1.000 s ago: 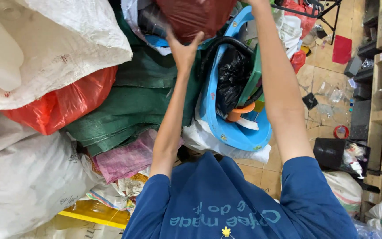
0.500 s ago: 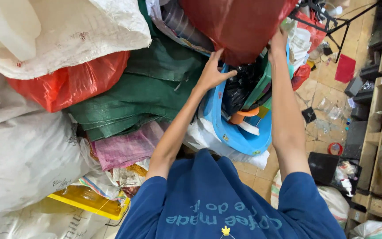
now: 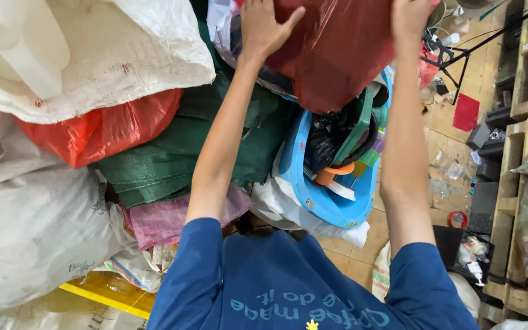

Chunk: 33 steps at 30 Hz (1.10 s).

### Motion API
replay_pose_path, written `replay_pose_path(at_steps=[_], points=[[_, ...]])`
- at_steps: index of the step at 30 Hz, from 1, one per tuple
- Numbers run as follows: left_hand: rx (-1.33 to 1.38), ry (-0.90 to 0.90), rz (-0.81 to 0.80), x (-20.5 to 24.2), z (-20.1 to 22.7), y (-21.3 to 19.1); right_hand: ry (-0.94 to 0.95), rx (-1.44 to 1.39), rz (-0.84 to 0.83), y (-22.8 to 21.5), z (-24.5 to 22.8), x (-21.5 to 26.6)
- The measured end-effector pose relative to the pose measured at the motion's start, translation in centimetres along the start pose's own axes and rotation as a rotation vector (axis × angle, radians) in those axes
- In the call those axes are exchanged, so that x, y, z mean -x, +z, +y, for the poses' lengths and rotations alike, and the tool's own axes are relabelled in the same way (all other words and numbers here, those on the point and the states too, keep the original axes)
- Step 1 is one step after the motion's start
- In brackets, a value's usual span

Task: The person navigates a cluttered room filled with large sacks and plastic bags. They move a metal step stool, open a red plastic bag to retrieve a black object, and then handle a white sack and a black plastic bag.

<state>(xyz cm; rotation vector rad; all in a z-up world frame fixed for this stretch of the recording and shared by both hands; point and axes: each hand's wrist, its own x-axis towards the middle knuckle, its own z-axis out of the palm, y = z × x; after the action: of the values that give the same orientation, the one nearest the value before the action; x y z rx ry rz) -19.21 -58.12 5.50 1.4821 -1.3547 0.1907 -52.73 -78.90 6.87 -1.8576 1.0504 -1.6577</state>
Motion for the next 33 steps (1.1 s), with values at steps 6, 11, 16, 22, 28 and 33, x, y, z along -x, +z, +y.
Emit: replay_pose_path(at_steps=[6,11,16,22,28,33], points=[[-0.030,-0.142,0.006,0.2,-0.4,-3.1,-0.354,0.357,0.034,3.9,-10.0,11.8],[0.022,-0.304,-0.041,-2.9,1.6,-6.4,-0.288,0.271,-0.202,4.7,-22.5,22.6],[-0.188,-0.086,-0.258,-3.6,7.5,-9.1,-0.344,0.374,-0.311,5.0,-22.3,30.0],[-0.360,-0.164,-0.427,-1.5,8.2,-13.5,-0.402,0.394,-0.468,5.0,-26.4,32.8],[-0.335,-0.194,-0.376,1.6,6.8,-15.7,-0.436,0.342,-0.520,4.3,-27.3,36.1],[-0.362,-0.075,-0.288,2.6,5.9,-15.6,-0.402,0.319,-0.522,3.3,-27.7,36.0]])
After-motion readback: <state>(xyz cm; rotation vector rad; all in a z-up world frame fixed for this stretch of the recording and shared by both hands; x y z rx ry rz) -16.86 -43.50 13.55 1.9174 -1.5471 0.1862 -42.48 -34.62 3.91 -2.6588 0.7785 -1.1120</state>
